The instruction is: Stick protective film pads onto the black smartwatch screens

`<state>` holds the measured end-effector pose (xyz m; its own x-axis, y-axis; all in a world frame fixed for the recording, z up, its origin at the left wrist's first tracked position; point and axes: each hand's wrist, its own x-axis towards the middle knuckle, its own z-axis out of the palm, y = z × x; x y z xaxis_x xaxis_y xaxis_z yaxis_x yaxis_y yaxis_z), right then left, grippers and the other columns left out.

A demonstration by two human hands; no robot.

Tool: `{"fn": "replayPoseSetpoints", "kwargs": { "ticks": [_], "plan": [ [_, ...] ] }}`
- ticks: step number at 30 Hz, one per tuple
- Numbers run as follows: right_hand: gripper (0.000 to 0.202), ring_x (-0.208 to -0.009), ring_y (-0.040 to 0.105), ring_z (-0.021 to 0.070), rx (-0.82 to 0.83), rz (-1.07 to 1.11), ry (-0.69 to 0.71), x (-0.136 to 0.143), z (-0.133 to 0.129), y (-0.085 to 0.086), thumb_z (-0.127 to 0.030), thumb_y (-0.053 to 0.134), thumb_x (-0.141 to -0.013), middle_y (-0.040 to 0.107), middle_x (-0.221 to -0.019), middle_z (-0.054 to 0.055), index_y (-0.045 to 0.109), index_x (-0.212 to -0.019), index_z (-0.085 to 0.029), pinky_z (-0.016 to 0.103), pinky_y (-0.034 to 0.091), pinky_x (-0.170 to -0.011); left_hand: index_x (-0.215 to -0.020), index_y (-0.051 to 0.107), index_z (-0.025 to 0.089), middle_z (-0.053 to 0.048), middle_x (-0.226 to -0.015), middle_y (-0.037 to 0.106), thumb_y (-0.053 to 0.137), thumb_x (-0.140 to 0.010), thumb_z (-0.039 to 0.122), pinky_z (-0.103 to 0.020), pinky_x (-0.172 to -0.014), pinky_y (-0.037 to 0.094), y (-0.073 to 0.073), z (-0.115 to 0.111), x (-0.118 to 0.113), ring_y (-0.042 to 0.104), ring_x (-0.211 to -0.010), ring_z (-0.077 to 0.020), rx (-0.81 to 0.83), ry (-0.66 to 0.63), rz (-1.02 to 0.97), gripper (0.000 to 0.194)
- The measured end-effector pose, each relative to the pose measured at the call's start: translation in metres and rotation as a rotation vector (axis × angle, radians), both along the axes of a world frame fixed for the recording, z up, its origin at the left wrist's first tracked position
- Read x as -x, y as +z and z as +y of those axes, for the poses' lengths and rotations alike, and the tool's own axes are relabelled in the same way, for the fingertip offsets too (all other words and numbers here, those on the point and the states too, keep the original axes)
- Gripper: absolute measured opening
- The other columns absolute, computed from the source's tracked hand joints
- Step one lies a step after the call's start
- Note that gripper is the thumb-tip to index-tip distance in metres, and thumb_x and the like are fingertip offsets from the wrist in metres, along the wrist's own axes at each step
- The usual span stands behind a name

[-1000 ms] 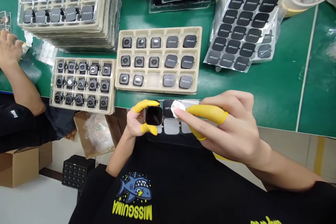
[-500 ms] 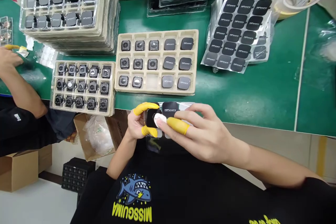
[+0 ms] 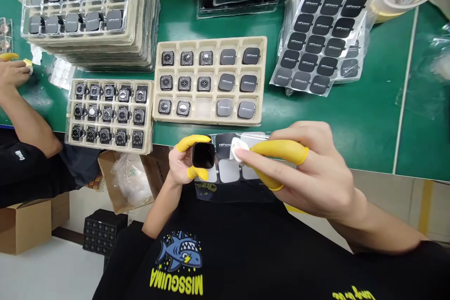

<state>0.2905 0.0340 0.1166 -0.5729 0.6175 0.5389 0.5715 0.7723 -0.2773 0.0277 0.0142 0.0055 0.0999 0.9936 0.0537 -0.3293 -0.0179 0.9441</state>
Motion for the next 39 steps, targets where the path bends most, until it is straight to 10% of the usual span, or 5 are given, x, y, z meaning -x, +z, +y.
{"fn": "replayPoseSetpoints", "kwargs": {
  "ticks": [8,18,26,39],
  "plan": [
    [0.031,-0.104,0.072,0.0232,-0.022,-0.065,0.159,0.017,-0.003,-0.009,-0.007,0.069,-0.106,0.081,-0.095,0.003,0.078,-0.135,-0.016,0.045,0.052,-0.095,-0.121,0.089,0.022,-0.010,-0.109,0.089,0.104,-0.065,0.070,-0.030,-0.081,0.070,0.013,0.006,-0.004,0.086,-0.089,-0.0240,-0.094,0.037,0.049,0.076],
    [0.032,-0.099,0.072,0.0253,-0.103,-0.023,-0.019,0.014,0.000,-0.015,-0.003,0.074,-0.100,0.081,-0.095,0.007,0.082,-0.128,-0.017,0.043,0.052,-0.086,-0.119,0.088,0.022,-0.009,-0.104,0.088,0.105,-0.063,0.071,-0.032,-0.086,0.071,0.011,0.000,-0.004,0.086,-0.091,-0.0249,-0.063,0.078,0.010,0.076],
    [0.048,-0.101,0.074,0.0229,-0.029,0.000,0.037,0.009,-0.003,-0.011,-0.007,0.080,-0.099,0.083,-0.102,0.000,0.081,-0.138,-0.035,0.042,0.054,-0.089,-0.118,0.087,0.021,-0.011,-0.108,0.087,0.103,-0.061,0.075,-0.038,-0.087,0.072,0.013,0.000,-0.003,0.086,-0.090,-0.0279,-0.015,0.067,0.029,0.081],
    [0.024,-0.104,0.072,0.0217,-0.059,-0.051,0.243,0.021,0.001,-0.010,-0.009,0.071,-0.107,0.081,-0.096,0.003,0.080,-0.127,-0.019,0.042,0.053,-0.092,-0.122,0.088,0.021,-0.011,-0.107,0.088,0.103,-0.060,0.074,-0.034,-0.082,0.071,0.005,0.006,0.002,0.085,-0.088,-0.0255,-0.097,-0.070,0.060,0.083]
  ]
}}
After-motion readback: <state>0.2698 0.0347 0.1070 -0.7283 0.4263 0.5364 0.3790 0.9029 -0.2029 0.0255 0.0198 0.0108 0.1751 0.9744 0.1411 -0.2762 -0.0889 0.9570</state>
